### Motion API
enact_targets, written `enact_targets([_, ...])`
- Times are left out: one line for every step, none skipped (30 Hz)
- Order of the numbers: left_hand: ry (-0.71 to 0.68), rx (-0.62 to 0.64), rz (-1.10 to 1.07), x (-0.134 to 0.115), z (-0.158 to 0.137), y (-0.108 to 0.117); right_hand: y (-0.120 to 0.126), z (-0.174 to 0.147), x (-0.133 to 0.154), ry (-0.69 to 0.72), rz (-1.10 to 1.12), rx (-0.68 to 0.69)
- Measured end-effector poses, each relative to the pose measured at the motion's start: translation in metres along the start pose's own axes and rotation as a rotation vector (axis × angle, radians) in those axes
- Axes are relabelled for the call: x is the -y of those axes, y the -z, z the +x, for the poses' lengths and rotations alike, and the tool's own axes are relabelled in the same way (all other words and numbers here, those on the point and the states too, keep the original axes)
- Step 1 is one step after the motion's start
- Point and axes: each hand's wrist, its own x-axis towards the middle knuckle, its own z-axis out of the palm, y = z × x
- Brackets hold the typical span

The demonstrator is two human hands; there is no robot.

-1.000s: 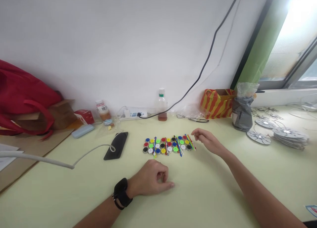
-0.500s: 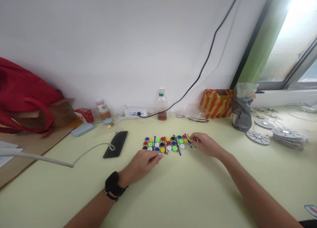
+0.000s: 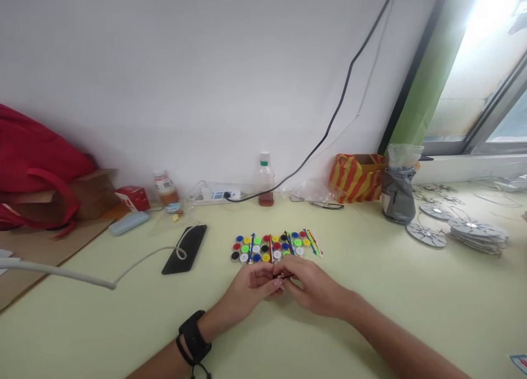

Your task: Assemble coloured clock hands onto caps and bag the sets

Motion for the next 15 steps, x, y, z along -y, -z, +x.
enact_targets([0.003, -0.008, -0.006, 0.0, 0.001, 0.001, 0.002, 0.0, 0.002, -0.006, 0.033, 0.004])
enact_targets([0.006, -0.021, -0.01, 0.0, 0.001, 0.002, 0.005, 0.001, 0.003, -0.019, 0.073, 0.001])
enact_targets([0.013, -0.036, -0.011, 0.0, 0.002, 0.002, 0.009, 0.002, 0.004, -0.037, 0.116, -0.014])
enact_targets([0.023, -0.051, -0.01, 0.0, 0.002, 0.001, 0.013, 0.004, 0.005, -0.057, 0.158, -0.043])
enact_targets([0.036, -0.062, -0.007, -0.001, 0.003, 0.0, 0.016, 0.005, 0.005, -0.077, 0.194, -0.084])
enact_targets([0.05, -0.071, 0.004, -0.002, 0.004, -0.001, 0.017, 0.007, 0.005, -0.095, 0.216, -0.134])
enact_targets([0.06, -0.075, 0.019, -0.003, 0.004, -0.003, 0.018, 0.008, 0.004, -0.113, 0.226, -0.188])
enact_targets([0.064, -0.084, 0.029, -0.003, 0.005, -0.005, 0.018, 0.009, 0.003, -0.137, 0.228, -0.24])
enact_targets([0.063, -0.094, 0.033, -0.004, 0.006, -0.007, 0.017, 0.009, 0.001, -0.172, 0.239, -0.283])
enact_targets([0.06, -0.11, 0.028, -0.005, 0.007, -0.008, 0.016, 0.009, -0.001, -0.216, 0.267, -0.309])
enact_targets([0.057, -0.129, 0.016, -0.005, 0.007, -0.009, 0.015, 0.008, -0.004, -0.265, 0.319, -0.317])
enact_targets([0.051, -0.15, 0.0, -0.005, 0.007, -0.01, 0.014, 0.007, -0.007, -0.312, 0.393, -0.313])
enact_targets([0.038, -0.173, -0.019, -0.005, 0.006, -0.01, 0.013, 0.006, -0.01, -0.351, 0.482, -0.301])
enact_targets([0.02, -0.192, -0.035, -0.005, 0.005, -0.01, 0.012, 0.005, -0.012, -0.377, 0.571, -0.292])
enact_targets([-0.001, -0.2, -0.048, -0.005, 0.003, -0.009, 0.01, 0.004, -0.013, -0.391, 0.651, -0.287])
